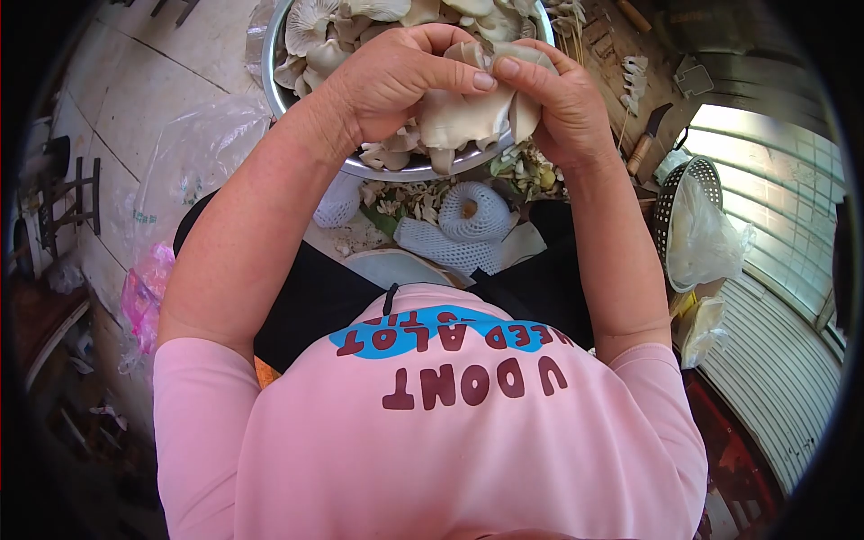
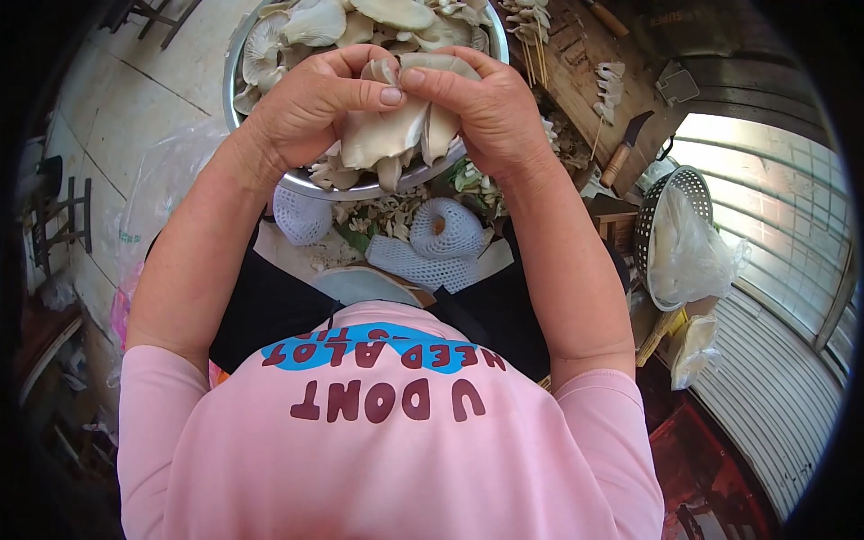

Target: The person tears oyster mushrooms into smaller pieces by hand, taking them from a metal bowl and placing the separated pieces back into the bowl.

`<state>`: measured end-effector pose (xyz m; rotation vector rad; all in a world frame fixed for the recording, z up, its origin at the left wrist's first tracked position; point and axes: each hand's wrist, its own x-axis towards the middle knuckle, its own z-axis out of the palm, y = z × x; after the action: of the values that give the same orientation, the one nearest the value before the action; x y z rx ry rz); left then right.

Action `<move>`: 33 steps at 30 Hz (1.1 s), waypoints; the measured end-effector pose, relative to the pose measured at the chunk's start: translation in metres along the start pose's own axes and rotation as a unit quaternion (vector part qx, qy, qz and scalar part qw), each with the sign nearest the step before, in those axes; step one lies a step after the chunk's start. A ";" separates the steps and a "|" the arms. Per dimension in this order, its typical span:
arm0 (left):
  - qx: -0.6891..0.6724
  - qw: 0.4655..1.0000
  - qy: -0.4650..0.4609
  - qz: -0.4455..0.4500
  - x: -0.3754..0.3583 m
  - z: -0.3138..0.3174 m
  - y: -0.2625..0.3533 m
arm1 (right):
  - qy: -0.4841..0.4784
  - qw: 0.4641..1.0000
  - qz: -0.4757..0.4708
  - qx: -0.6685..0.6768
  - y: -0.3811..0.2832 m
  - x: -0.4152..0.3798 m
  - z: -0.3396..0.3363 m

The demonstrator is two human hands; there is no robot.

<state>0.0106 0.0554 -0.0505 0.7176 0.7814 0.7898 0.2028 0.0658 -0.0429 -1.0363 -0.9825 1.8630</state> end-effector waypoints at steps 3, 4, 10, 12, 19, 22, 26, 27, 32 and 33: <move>-0.009 0.999 0.043 -0.004 -0.001 -0.001 0.001 | 0.067 0.997 -0.046 -0.007 -0.005 0.003 0.002; -0.001 0.999 0.051 -0.020 -0.001 -0.002 0.002 | 0.067 0.997 -0.047 -0.007 -0.003 0.004 -0.002; -0.010 0.990 0.132 0.053 0.008 -0.020 -0.003 | 0.180 0.976 -0.111 -0.049 -0.002 0.012 -0.023; -0.011 0.986 0.149 0.074 0.009 -0.026 -0.003 | 0.209 0.967 -0.110 -0.097 -0.007 0.015 -0.033; 0.024 0.992 0.109 0.050 0.004 -0.015 0.001 | 0.072 0.972 0.037 -0.221 -0.004 0.009 -0.013; 0.067 0.993 0.097 0.024 0.004 -0.011 -0.001 | 0.050 0.986 0.025 -0.157 -0.008 0.007 -0.009; 0.082 0.993 0.086 0.009 0.007 -0.011 -0.011 | 0.035 0.981 0.010 -0.189 -0.001 0.006 -0.005; 0.083 0.993 0.085 0.008 0.008 -0.011 -0.011 | 0.046 0.977 -0.005 -0.208 0.001 0.006 -0.004; -0.002 0.990 0.141 0.029 0.004 -0.008 0.001 | 0.137 0.976 -0.083 -0.149 -0.006 0.009 -0.014; -0.002 0.990 0.140 0.029 0.005 -0.012 -0.001 | 0.157 0.974 -0.082 -0.142 -0.009 0.011 -0.019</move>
<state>0.0036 0.0621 -0.0590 0.6340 1.0159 0.9572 0.2177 0.0839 -0.0453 -1.3283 -1.1251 1.3967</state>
